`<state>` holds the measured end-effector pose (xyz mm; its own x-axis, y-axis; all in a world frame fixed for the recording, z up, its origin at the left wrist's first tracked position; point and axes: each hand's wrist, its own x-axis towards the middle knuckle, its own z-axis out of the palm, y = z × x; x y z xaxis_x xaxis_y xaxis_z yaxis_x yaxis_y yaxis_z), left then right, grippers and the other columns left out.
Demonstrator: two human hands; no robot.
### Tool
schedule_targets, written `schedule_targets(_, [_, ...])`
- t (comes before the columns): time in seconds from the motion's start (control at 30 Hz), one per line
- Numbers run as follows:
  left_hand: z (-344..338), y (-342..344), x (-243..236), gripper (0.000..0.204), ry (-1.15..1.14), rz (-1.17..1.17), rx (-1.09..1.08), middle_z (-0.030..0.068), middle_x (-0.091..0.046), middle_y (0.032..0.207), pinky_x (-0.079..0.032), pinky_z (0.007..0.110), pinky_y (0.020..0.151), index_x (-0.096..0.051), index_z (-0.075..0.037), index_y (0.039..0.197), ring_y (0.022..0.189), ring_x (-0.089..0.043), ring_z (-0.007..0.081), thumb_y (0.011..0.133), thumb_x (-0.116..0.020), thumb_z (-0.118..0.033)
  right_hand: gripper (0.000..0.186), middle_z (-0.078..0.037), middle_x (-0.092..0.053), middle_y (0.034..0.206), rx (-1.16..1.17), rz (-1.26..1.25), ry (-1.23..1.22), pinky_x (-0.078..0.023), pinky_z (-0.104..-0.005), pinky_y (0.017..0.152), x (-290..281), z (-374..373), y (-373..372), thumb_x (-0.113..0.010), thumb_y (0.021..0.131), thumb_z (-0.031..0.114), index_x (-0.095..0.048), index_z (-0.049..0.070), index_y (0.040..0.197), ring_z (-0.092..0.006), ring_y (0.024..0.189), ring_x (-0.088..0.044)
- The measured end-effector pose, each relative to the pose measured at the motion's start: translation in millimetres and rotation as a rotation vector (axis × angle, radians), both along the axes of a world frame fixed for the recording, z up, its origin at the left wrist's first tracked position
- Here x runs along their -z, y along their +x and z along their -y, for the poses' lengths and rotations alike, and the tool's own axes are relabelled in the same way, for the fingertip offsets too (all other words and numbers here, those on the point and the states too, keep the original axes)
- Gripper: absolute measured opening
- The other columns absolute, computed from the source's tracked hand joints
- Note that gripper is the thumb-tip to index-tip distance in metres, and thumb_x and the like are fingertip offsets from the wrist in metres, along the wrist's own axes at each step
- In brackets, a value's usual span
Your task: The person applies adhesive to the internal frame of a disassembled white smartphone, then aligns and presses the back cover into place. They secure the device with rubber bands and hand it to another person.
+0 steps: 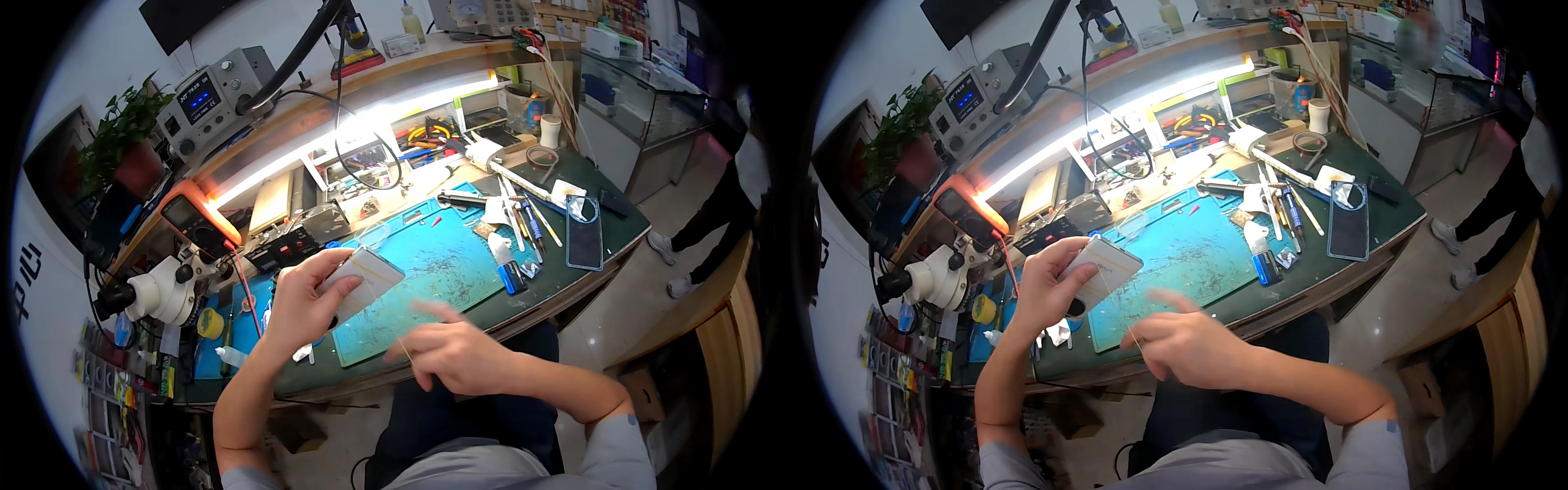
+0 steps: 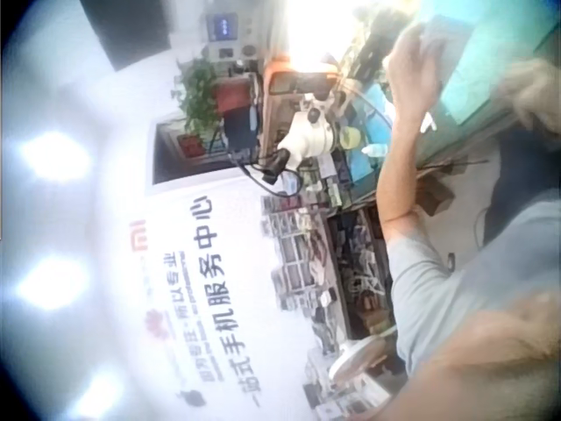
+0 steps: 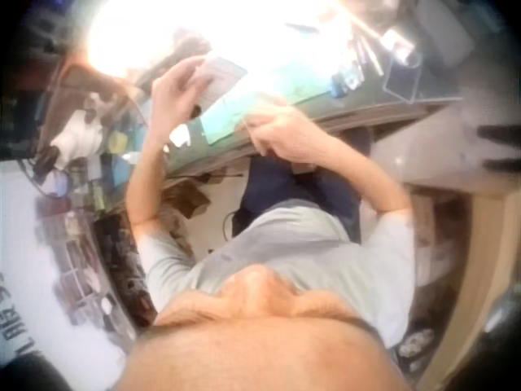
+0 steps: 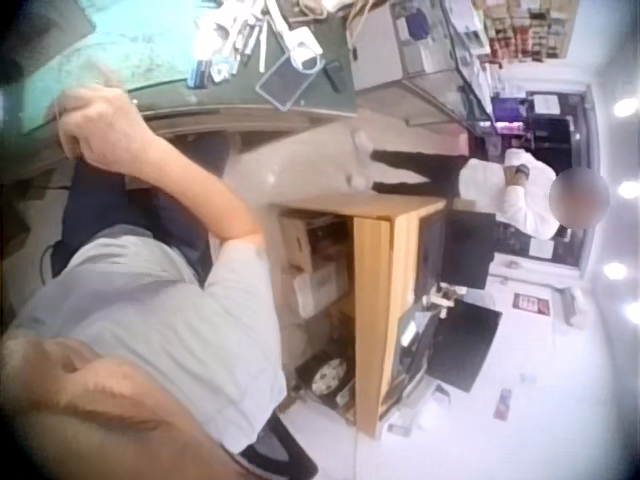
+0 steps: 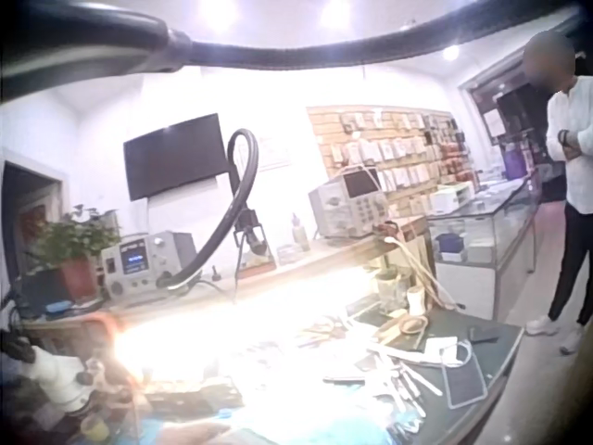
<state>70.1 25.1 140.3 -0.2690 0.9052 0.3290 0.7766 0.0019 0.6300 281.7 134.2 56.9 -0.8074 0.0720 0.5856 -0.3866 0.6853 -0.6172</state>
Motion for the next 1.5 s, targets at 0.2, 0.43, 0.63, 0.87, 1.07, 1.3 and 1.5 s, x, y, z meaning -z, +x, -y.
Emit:
schedule_targets(0.2, [15.9, -20.9, -4.0, 0.039, -0.041, 0.507, 0.035, 0.0151, -0.072, 0.105, -0.056, 0.027, 0.079, -0.057, 0.004, 0.127, 0.093, -0.069, 0.0148, 0.092, -0.068, -0.009, 0.017, -0.003, -0.069, 0.084, 0.485, 0.145, 0.519, -0.053, -0.0358, 0.099, 14.5, -50.7, 10.2, -0.07, 0.083, 0.02, -0.067, 0.008, 0.096, -0.0251, 0.105, -0.068])
schedule_targets(0.43, [13.6, 5.4, 22.1, 0.042, 0.299, 0.826, -0.023, 0.0163, -0.07, 0.106, -0.056, 0.03, 0.081, -0.052, 0.004, 0.132, 0.09, -0.07, 0.0198, 0.094, -0.065, -0.007, 0.042, -0.009, -0.068, 0.094, -0.612, 0.051, -0.998, -0.06, -0.0357, 0.081, -11.7, -23.8, 23.4, -0.054, 0.098, 0.038, -0.061, 0.002, 0.118, -0.0233, 0.098, -0.07])
schedule_targets(0.63, [21.8, 23.9, 32.1, 0.024, 0.355, -0.404, 0.026, 0.0135, -0.071, 0.104, -0.057, 0.029, 0.075, -0.069, -0.001, 0.108, 0.094, -0.071, 0.022, 0.084, -0.068, -0.004, 0.061, -0.012, -0.051, 0.125, -0.432, 0.035, -1.69, -0.058, -0.0388, 0.09, -7.5, -28.8, -26.3, -0.04, 0.104, 0.046, -0.043, -0.004, 0.139, -0.0264, 0.105, -0.06])
schedule_targets(0.87, [3.1, 35.8, 36.2, 0.037, 0.146, -1.15, 0.204, 0.0065, -0.069, 0.105, -0.058, 0.033, 0.078, -0.065, -0.004, 0.113, 0.094, -0.07, 0.0215, 0.077, -0.068, -0.013, 0.06, -0.008, -0.055, 0.116, -0.235, 0.473, -1.377, -0.053, -0.0419, 0.096, -8.3, -31.7, -51.9, -0.053, 0.098, 0.051, -0.053, -0.003, 0.124, -0.0164, 0.108, -0.056])
schedule_targets(1.07, [4.0, 40.1, 42.4, 0.032, 0.158, -1.008, 0.194, 0.0067, -0.07, 0.103, -0.057, 0.032, 0.08, -0.064, -0.003, 0.11, 0.096, -0.07, 0.0206, 0.078, -0.067, -0.01, 0.033, -0.006, -0.064, 0.104, -0.237, 0.453, -1.48, -0.053, -0.0384, 0.093, -0.8, -30.0, -56.2, -0.061, 0.098, 0.032, -0.062, 0.001, 0.109, -0.014, 0.099, -0.062])
schedule_targets(1.3, [-3.3, 20.6, 42.0, 0.024, 0.326, -0.575, 0.211, 0.0124, -0.071, 0.103, -0.059, 0.03, 0.075, -0.062, -0.002, 0.104, 0.088, -0.072, 0.0227, 0.081, -0.07, -0.001, 0.021, -0.01, -0.068, 0.099, -0.116, 0.417, -1.475, -0.058, -0.0303, 0.078, 3.4, -63.7, -46.6, -0.063, 0.094, 0.018, -0.063, 0.0, 0.105, -0.0175, 0.086, -0.069])
schedule_targets(1.5, [-38.1, 11.7, 40.5, 0.028, 0.465, 0.751, -0.079, 0.0135, -0.064, 0.116, -0.051, 0.032, 0.09, -0.049, -0.001, 0.123, 0.104, -0.063, 0.0181, 0.098, -0.059, -0.011, 0.04, -0.011, -0.068, 0.107, 0.188, -0.143, -0.94, -0.054, -0.0294, 0.076, -20.4, -65.7, -38.1, -0.061, 0.098, 0.023, -0.052, 0.0, 0.129, -0.0181, 0.089, -0.067])
